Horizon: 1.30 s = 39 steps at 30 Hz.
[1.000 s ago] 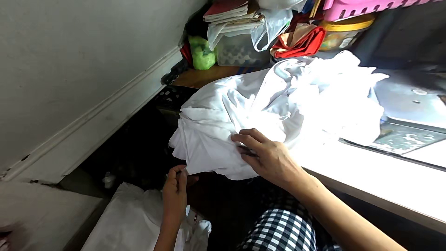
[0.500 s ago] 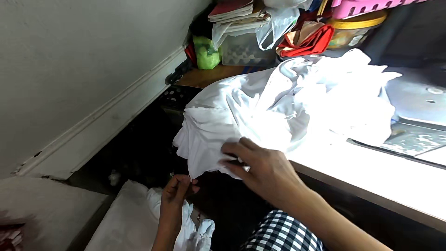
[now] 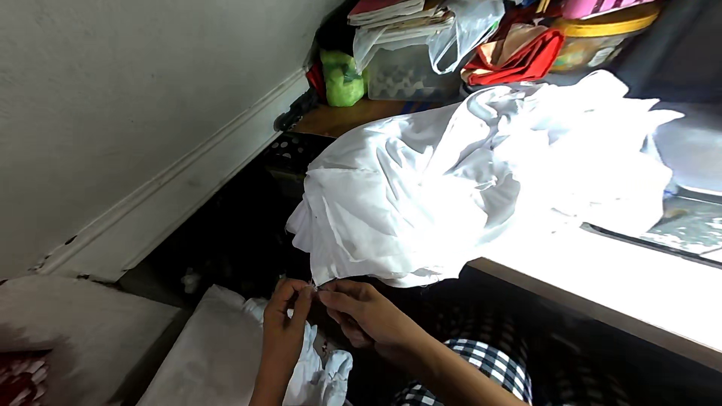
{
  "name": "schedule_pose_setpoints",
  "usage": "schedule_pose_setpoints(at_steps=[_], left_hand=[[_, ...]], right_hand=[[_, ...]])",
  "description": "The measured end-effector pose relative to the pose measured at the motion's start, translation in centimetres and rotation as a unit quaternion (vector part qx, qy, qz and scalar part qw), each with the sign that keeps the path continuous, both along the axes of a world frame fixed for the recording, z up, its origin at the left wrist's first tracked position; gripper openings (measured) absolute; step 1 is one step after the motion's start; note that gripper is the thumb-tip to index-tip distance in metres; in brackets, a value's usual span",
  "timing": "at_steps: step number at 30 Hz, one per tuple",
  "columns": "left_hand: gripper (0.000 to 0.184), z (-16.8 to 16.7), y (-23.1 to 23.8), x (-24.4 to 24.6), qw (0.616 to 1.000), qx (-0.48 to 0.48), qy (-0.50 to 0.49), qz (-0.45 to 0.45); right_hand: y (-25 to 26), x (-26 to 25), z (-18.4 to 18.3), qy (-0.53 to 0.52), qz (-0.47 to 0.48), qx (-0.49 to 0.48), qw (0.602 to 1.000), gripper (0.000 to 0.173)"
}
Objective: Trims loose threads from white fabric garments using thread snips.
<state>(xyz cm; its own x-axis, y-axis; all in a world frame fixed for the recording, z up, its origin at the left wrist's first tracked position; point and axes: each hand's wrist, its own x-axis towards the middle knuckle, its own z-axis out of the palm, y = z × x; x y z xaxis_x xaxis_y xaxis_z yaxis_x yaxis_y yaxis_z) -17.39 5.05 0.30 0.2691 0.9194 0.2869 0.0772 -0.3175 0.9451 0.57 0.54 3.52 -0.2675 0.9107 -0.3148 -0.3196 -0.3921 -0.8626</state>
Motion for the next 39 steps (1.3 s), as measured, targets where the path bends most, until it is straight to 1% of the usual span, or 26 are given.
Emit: schedule_pose_setpoints(at_steps=[3, 7, 10, 16, 20, 22, 23, 24, 25, 26, 27, 28, 29, 30, 31, 32, 33, 34, 35, 36, 37, 38, 39], left_hand=[[0.017, 0.0, 0.1, -0.1, 1.000, 0.011, 0.023, 0.003], [0.015, 0.3, 0.1, 0.0, 0.999, 0.013, 0.047, 0.001], [0.017, 0.1, 0.0, 0.0, 0.999, 0.004, 0.051, -0.002], [0.015, -0.9, -0.1, 0.1, 0.999, -0.023, 0.036, -0.011], [0.015, -0.9, -0.2, 0.1, 0.999, -0.039, 0.029, -0.020], [0.015, -1.0, -0.2, 0.0, 0.998, -0.045, 0.041, -0.035], [0.015, -1.2, -0.2, -0.1, 0.996, -0.051, 0.051, -0.050], [0.015, -1.4, -0.2, -0.3, 0.993, -0.065, 0.065, -0.072], [0.016, -1.7, -0.2, -0.4, 0.989, -0.083, 0.084, -0.094], [0.016, -2.1, -0.2, -0.5, 0.983, -0.099, 0.105, -0.116], [0.017, -2.5, -0.2, -0.6, 0.977, -0.109, 0.126, -0.136], [0.018, -3.1, -0.2, -0.5, 0.971, -0.113, 0.149, -0.150], [0.020, -3.7, -0.4, -0.3, 0.964, -0.116, 0.176, -0.161], [0.023, -4.1, -0.6, -0.1, 0.956, -0.116, 0.205, -0.176], [0.025, -4.5, -0.8, 0.3, 0.948, -0.113, 0.229, -0.191], [0.026, -4.6, -0.9, 0.7, 0.939, -0.113, 0.248, -0.212], [0.029, -4.4, -0.9, 1.2, 0.927, -0.124, 0.267, -0.234], [0.033, -4.0, -0.8, 1.7, 0.918, -0.135, 0.274, -0.253], [0.036, -3.5, -0.8, 2.2, 0.913, -0.143, 0.271, -0.268], [0.038, -2.8, -0.8, 2.6, 0.915, -0.141, 0.258, -0.277], [0.037, -2.1, -0.8, 2.9, 0.919, -0.136, 0.244, -0.280], [0.034, -1.5, -0.9, 3.1, 0.925, -0.124, 0.225, -0.281], [0.031, -1.0, -0.9, 3.2, 0.932, -0.111, 0.200, -0.281]], right_hand=[[0.6, -0.7, 0.0, 0.045, -0.011, -0.006, 0.999, 0.015], [1.2, -1.2, 0.0, 0.072, -0.035, -0.031, 0.996, 0.023], [1.4, -1.1, -0.4, 0.057, -0.040, -0.036, 0.997, 0.023], [1.4, -0.1, -1.4, 0.054, 0.006, -0.013, 0.998, 0.013], [1.3, -0.5, -1.5, 0.055, -0.020, -0.019, 0.998, 0.016], [1.2, -0.3, -1.7, 0.034, -0.020, -0.016, 0.999, 0.014], [1.1, 0.0, -2.0, 0.006, -0.007, -0.005, 1.000, 0.013], [0.9, 0.5, -2.3, -0.037, 0.010, 0.014, 0.999, 0.013], [0.6, 1.0, -2.8, -0.098, 0.028, 0.041, 0.994, 0.018], [0.2, 1.6, -3.2, -0.177, 0.041, 0.074, 0.981, 0.027], [-0.2, 2.2, -3.2, -0.260, 0.054, 0.103, 0.958, 0.039], [-0.8, 2.5, -2.6, -0.343, 0.057, 0.133, 0.928, 0.045], [-1.4, 2.5, -1.6, -0.420, 0.046, 0.165, 0.891, 0.046], [-2.2, 2.2, -0.5, -0.489, 0.009, 0.221, 0.844, 0.041], [-2.7, 1.9, 0.5, -0.553, -0.052, 0.305, 0.773, 0.033], [-2.6, 1.8, 1.3, -0.610, -0.112, 0.380, 0.686, 0.031], [-2.2, 2.0, 2.3, -0.657, -0.152, 0.418, 0.609, 0.034], [-1.6, 2.4, 3.1, -0.694, -0.171, 0.424, 0.556, 0.037], [-1.0, 3.1, 3.5, -0.721, -0.170, 0.412, 0.531, 0.038], [-0.3, 4.1, 3.7, -0.728, -0.165, 0.402, 0.531, 0.034], [0.4, 5.2, 3.8, -0.713, -0.165, 0.397, 0.554, 0.026], [0.9, 6.4, 4.1, -0.678, -0.174, 0.389, 0.598, 0.018], [1.2, 7.5, 4.7, -0.626, -0.187, 0.371, 0.660, 0.014]])
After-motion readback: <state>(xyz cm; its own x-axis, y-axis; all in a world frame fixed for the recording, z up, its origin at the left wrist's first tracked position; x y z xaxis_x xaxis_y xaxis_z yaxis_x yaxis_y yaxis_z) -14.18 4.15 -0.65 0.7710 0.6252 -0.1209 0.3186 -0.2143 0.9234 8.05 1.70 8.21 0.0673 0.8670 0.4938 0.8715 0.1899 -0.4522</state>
